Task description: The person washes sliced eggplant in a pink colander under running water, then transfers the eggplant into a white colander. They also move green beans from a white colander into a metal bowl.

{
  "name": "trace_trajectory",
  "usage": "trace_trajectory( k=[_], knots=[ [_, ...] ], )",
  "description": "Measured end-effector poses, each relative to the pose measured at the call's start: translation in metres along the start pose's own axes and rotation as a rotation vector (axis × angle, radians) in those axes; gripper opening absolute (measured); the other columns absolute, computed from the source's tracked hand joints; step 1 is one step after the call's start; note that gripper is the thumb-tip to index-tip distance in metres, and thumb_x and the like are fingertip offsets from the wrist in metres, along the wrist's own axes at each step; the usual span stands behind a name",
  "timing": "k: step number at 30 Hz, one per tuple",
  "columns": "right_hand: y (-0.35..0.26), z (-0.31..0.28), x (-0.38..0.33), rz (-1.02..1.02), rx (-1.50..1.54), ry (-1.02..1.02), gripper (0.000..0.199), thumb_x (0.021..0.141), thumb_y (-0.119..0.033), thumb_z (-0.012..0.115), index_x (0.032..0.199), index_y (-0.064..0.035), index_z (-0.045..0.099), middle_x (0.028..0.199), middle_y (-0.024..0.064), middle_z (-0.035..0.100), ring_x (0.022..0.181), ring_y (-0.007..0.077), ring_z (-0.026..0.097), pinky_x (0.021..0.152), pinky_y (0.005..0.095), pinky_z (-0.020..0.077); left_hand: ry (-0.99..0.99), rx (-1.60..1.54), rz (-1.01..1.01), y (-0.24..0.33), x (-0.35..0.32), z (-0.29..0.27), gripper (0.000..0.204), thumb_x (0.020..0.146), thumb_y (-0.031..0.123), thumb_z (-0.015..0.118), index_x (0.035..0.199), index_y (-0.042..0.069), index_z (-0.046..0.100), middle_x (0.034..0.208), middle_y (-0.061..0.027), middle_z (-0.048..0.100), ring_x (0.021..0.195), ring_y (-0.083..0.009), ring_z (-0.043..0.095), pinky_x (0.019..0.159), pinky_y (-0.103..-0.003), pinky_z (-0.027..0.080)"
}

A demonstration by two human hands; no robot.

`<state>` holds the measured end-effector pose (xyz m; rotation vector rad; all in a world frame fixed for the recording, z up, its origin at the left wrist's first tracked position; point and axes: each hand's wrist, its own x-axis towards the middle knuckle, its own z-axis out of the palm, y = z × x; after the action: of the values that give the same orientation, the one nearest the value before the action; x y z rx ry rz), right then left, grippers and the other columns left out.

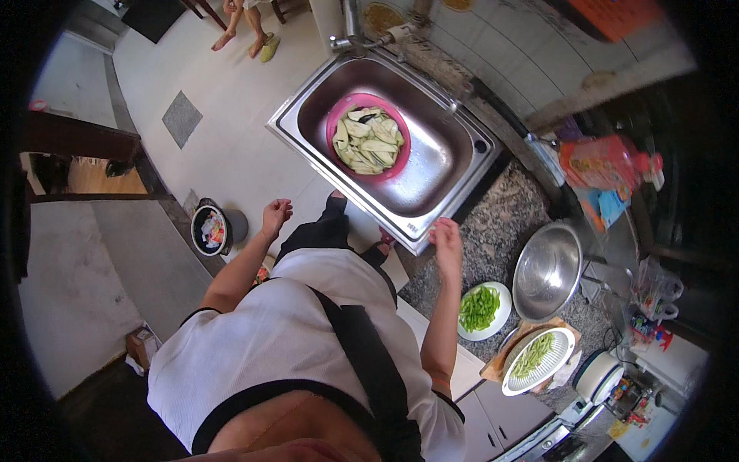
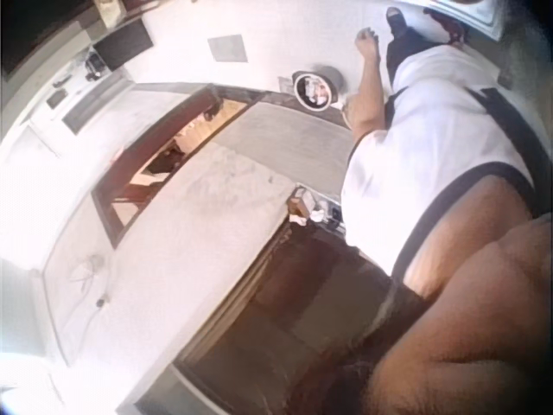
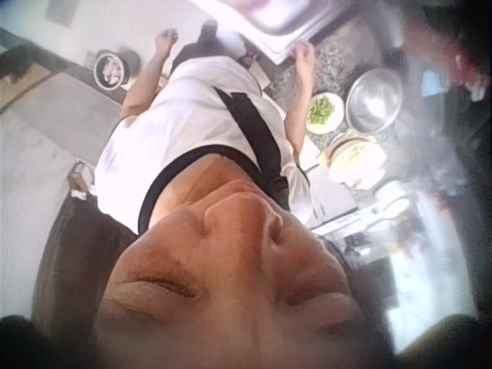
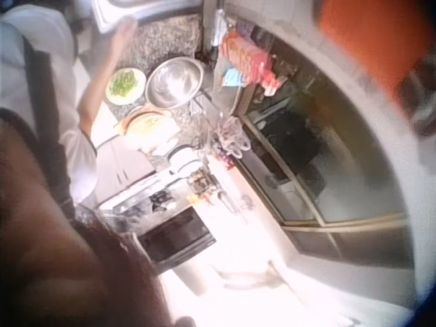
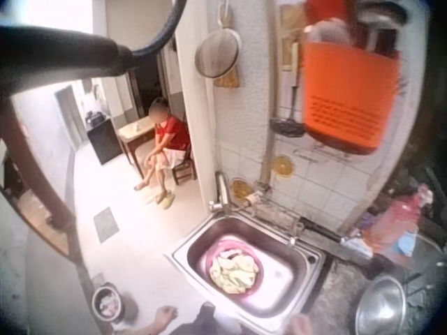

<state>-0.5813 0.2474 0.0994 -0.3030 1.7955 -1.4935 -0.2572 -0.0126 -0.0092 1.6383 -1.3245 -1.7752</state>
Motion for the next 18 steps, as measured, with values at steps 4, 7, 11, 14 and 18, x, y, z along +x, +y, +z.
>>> trace_trajectory(
  k=[4,7,11,14,18],
  knots=[
    [-0.001,0.070,0.039,-0.005,-0.360,-0.155,0.033,0.084,-0.014,0.049,0.115,-0.0035,0.042,0.102,0.0100,0.053,0.082,0.0128,0.051,0.072,0.0234,0.0421,-0.090,0.018,0.126,0.051,0.033,0.001,0.020,0.086,0.017,0.046,0.092,0.002,0.056,0.079,-0.0042,0.057,0.066,-0.0101,0.053,0.059,-0.020,0.044],
    [0.006,0.113,0.086,-0.039,-0.437,-0.198,0.042,0.079,-0.014,0.054,0.118,-0.0050,0.041,0.108,0.0173,0.050,0.088,0.0199,0.053,0.076,0.0289,0.0428,-0.232,0.043,0.211,0.109,0.054,0.017,0.019,0.086,0.016,0.046,0.094,0.001,0.055,0.078,-0.0027,0.057,0.068,-0.0084,0.052,0.062,-0.020,0.043],
    [0.036,0.164,0.152,-0.278,-0.644,-0.109,0.055,0.075,-0.019,0.059,0.123,-0.0061,0.036,0.118,0.0232,0.043,0.108,0.0299,0.045,0.090,0.0337,0.0351,-0.443,0.238,0.314,0.147,0.094,0.044,0.018,0.085,0.013,0.048,0.098,0.003,0.054,0.080,-0.0028,0.056,0.070,-0.0072,0.051,0.064,-0.021,0.043],
    [0.043,0.191,0.183,-0.141,-0.874,-0.074,0.088,0.064,-0.029,0.070,0.134,-0.0154,0.018,0.134,0.0231,0.018,0.121,0.0431,0.020,0.100,0.0456,0.0170,-0.572,0.697,0.716,0.167,0.123,0.070,0.042,0.072,0.014,0.063,0.112,0.008,0.048,0.098,-0.0144,0.054,0.093,-0.0246,0.051,0.081,-0.036,0.041],
    [0.020,0.216,0.205,-0.055,-1.138,-0.107,0.110,0.052,-0.035,0.078,0.135,-0.0269,0.006,0.139,0.0182,-0.003,0.124,0.0460,0.004,0.100,0.0512,0.0083,-0.781,1.146,0.727,0.178,0.153,0.111,0.096,0.053,0.025,0.076,0.132,0.025,0.021,0.137,-0.0146,0.015,0.122,-0.0396,0.019,0.099,-0.042,0.026]
  ],
)
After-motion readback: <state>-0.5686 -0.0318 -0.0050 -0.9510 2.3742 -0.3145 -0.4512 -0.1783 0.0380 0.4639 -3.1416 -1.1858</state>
